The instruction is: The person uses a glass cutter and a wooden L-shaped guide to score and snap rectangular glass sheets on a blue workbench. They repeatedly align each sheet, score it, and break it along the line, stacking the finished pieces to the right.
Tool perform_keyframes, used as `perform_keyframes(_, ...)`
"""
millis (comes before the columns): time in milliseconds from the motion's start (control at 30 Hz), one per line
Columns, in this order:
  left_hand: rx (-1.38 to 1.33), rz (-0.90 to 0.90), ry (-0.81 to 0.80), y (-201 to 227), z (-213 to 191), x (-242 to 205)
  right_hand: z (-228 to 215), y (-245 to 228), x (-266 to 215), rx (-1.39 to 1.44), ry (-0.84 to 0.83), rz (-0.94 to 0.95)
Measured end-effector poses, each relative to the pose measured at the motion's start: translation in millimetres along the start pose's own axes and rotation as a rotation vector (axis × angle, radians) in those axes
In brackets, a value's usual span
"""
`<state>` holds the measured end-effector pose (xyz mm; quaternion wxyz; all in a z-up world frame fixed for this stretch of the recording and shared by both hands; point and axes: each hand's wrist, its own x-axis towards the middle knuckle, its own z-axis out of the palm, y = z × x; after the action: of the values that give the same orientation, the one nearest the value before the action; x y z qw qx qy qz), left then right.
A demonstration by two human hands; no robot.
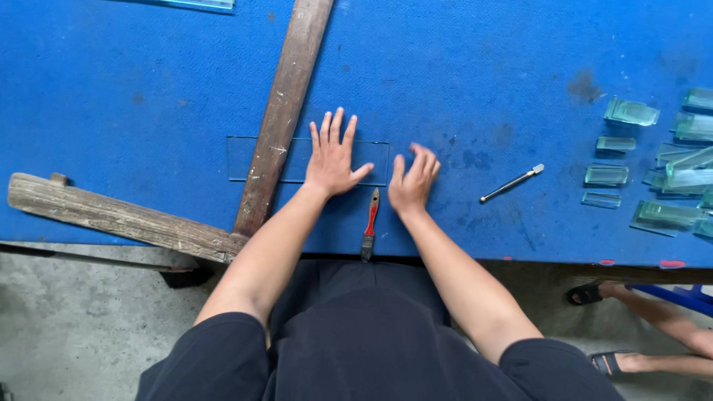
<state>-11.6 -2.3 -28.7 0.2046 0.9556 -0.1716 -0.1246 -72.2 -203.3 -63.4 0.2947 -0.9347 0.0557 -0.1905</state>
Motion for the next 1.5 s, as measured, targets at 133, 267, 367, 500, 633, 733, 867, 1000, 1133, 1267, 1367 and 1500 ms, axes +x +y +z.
perform_keyframes(133, 0.140, 0.182, -0.101, -14.0, -9.5, -3.4, -41.5, -38.6, -60.9, -0.068, -0.310, 0.056)
perform_keyframes(267, 0.284, 0.304, -0.226, -8.3, -26.0, -0.1, -34.9, -37.1, -96.5, -0.186, -0.594, 0.163)
perform_keyframes(367, 0.325, 0.329, -0.230, -6.9, -25.6, 5.9, -28.3, -37.3, -98.3, -0.148, -0.583, 0.194)
perform_keyframes(500, 0.314, 0.356, -0.157, -15.5, -19.5, 12.5, -23.5, -35.2, -95.6, -0.099, -0.561, 0.240)
perform_keyframes(633, 0.320, 0.360, -0.132, -14.2, -19.3, 8.4, -21.3, -40.1, -86.1, -0.100, -0.484, 0.226)
perform_keyframes(733, 0.316, 0.374, -0.153, -11.1, -23.4, 8.1, -22.7, -42.2, -77.7, -0.110, -0.502, 0.249)
perform_keyframes(867, 0.305, 0.335, -0.145, -8.4, -26.6, 7.2, -31.4, -46.5, -66.9, -0.108, -0.515, 0.232)
perform_keyframes(1000, 0.029, 0.035, 0.001, 2.8, -25.0, 1.8, -25.4, -29.8, -24.8, -0.056, -0.144, 0.025)
perform_keyframes(1133, 0.010, -0.137, 0.107, 0.7, 10.1, 6.4, 21.8, 1.9, 20.4, -0.131, 0.069, -0.041)
perform_keyframes(1267, 0.073, -0.155, 0.078, 4.0, 10.4, 7.4, 49.4, 0.5, 28.7, -0.265, 0.030, 0.049)
perform_keyframes(1367, 0.071, -0.159, 0.066, 4.8, 4.2, 8.0, 53.7, -1.5, 28.1, -0.308, 0.030, 0.069)
perform_keyframes(1500, 0.076, -0.155, 0.047, 4.2, 7.1, 9.6, 57.8, 4.5, 26.7, -0.357, 0.012, 0.076)
